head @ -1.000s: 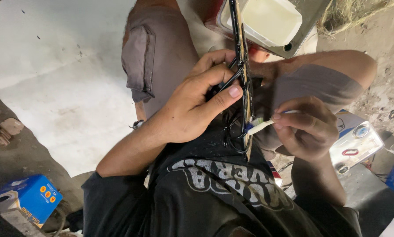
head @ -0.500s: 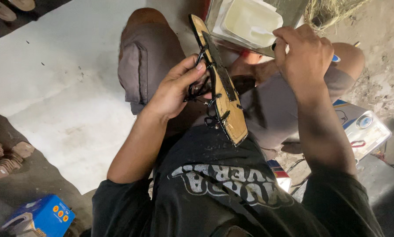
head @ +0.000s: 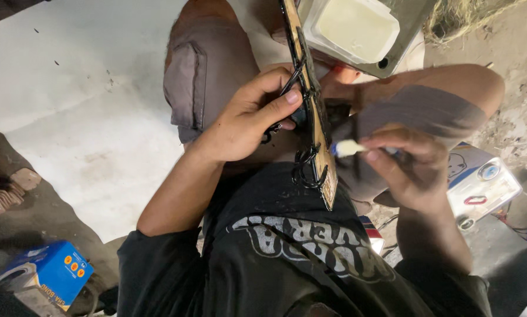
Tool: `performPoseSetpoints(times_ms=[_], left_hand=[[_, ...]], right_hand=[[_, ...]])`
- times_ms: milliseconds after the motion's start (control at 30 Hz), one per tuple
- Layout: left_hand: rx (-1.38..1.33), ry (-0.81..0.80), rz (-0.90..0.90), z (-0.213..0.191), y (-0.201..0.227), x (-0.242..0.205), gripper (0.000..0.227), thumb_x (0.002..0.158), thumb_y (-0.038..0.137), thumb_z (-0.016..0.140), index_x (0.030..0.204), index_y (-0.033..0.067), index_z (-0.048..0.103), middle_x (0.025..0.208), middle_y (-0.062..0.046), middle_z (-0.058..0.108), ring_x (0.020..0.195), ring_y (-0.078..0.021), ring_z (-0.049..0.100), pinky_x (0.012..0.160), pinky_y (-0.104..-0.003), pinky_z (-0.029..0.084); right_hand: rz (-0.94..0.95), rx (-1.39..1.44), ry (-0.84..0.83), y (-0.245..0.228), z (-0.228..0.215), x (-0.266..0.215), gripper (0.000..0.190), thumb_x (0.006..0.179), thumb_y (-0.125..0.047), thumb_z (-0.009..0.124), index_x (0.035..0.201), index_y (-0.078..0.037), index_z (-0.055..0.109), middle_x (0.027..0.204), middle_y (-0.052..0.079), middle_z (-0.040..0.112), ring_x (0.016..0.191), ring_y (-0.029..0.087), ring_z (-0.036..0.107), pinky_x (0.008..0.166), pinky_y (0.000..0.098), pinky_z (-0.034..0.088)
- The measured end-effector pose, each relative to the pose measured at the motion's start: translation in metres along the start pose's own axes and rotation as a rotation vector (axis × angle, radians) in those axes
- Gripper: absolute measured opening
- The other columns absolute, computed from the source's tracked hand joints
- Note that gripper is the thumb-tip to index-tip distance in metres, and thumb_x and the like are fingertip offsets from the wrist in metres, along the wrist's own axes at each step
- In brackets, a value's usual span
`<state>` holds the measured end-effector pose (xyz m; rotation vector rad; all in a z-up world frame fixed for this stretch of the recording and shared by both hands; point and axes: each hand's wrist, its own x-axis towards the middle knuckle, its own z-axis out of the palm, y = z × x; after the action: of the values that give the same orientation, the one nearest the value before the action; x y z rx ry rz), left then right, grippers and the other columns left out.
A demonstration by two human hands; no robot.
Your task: The person sits on the floor and applies glue to the straps of multiple sandals using a toothbrush. They pick up each sandal from a nearby rack, apply the glue, and return it to the rack.
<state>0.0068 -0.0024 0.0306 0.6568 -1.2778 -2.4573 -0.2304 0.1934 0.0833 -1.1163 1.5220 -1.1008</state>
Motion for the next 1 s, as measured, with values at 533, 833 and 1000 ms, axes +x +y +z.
performPoseSetpoints(times_ms=[533, 833, 1000], left_hand=[[0.022, 0.113, 0.115, 0.012, 0.000, -0.002, 0.021, 0.113, 0.022, 0.059, 0.118, 0.0020, 0.065, 0.132, -0.001, 0.053, 0.102, -0.0076, 0.056, 0.085, -0.025, 0.053], [0.036, 0.066, 0.080, 0.011, 0.001, -0.002, 0.022, 0.112, 0.023, 0.057, 0.114, 0.0029, 0.064, 0.128, -0.001, 0.055, 0.102, -0.0078, 0.059, 0.084, -0.026, 0.055], [-0.110, 0.053, -0.077, 0.005, 0.001, 0.002, 0.023, 0.110, 0.029, 0.058, 0.115, 0.0075, 0.065, 0.100, 0.003, 0.062, 0.093, -0.0077, 0.060, 0.079, -0.026, 0.055]], right_hand=[[-0.357, -0.411, 0.069, -0.017, 0.020, 0.014, 0.019, 0.089, 0.008, 0.075, 0.104, -0.002, 0.070, 0.085, 0.008, 0.071, 0.064, 0.011, 0.060, 0.052, 0.0240, 0.045], [-0.398, -0.576, 0.172, -0.008, 0.011, 0.026, 0.014, 0.092, 0.003, 0.073, 0.106, 0.000, 0.072, 0.088, 0.013, 0.074, 0.059, 0.009, 0.056, 0.052, 0.0269, 0.040], [-0.253, -1.039, 0.292, 0.011, -0.014, 0.080, 0.010, 0.103, -0.004, 0.077, 0.113, -0.005, 0.076, 0.096, 0.013, 0.071, 0.072, 0.021, 0.063, 0.063, 0.0333, 0.047]])
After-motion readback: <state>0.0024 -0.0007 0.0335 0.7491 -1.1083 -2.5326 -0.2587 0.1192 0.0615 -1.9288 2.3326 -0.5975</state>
